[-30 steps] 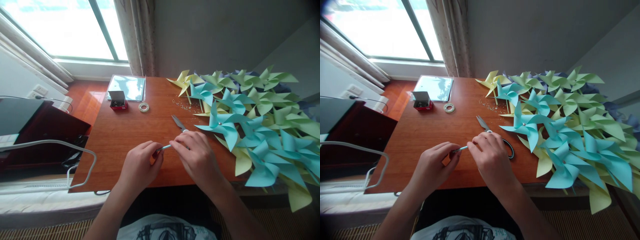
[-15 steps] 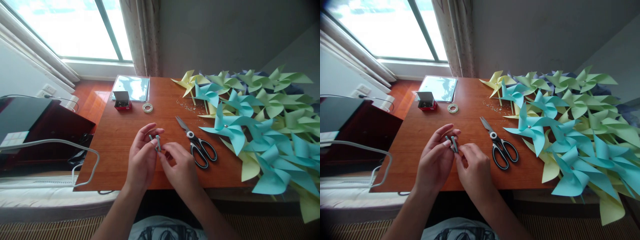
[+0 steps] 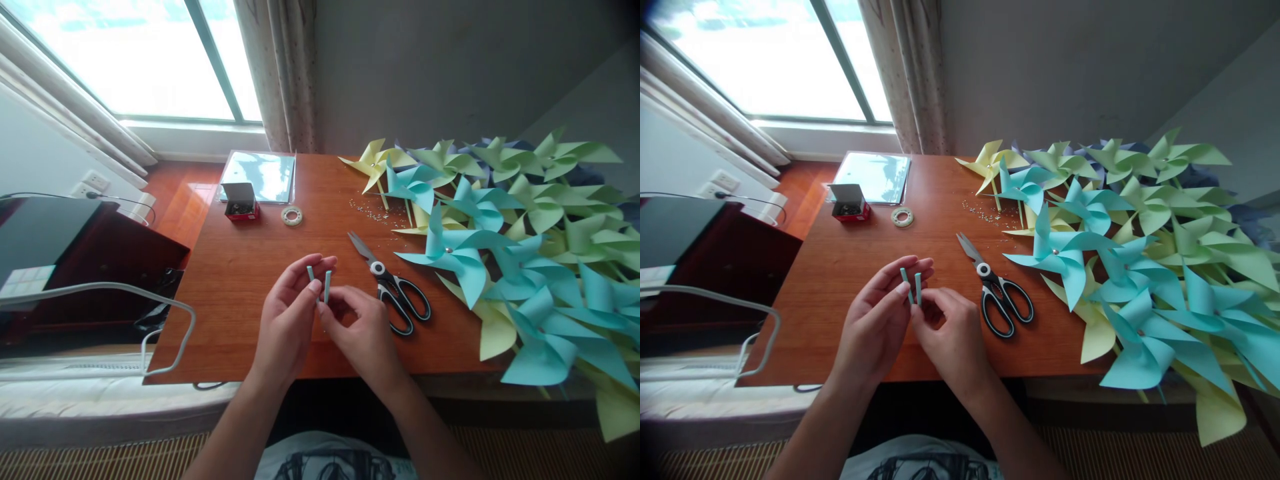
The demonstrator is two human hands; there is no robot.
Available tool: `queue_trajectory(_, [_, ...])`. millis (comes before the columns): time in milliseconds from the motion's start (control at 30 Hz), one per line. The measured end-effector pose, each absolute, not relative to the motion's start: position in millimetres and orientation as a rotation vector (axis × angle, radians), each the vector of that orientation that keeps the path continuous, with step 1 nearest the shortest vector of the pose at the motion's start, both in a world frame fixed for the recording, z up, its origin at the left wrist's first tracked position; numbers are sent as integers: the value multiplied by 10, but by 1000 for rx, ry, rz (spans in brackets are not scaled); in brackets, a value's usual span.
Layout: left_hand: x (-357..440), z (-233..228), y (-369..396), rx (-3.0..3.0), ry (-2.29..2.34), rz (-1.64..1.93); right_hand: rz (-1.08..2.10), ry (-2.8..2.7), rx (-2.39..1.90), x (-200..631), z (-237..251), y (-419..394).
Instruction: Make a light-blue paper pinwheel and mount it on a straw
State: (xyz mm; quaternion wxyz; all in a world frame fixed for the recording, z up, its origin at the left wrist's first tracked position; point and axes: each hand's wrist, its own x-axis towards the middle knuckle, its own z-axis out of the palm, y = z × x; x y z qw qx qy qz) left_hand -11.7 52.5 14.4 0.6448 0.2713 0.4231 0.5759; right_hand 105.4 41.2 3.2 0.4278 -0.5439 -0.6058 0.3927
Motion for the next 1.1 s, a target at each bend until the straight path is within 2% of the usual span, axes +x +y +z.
queue_trajectory(267, [-97, 57, 431, 1026, 1173, 1184, 644, -1666, -1459, 1044, 46, 377])
queue_trajectory(500, [-270, 49, 572, 1519, 1329, 1209, 510, -1836, -1432, 1249, 49, 313])
queue_trajectory(700, [-687, 71, 983, 2261, 1797, 853, 84, -1906, -1707, 1840, -67, 222])
queue_trajectory(867, [-823, 24, 1230, 2503, 1940, 438, 17, -1975, -1771, 2043, -197, 128])
queue_trajectory(1100, [-850, -13, 1407, 2483, 1928, 344, 13, -1979, -1835, 2045, -254, 106])
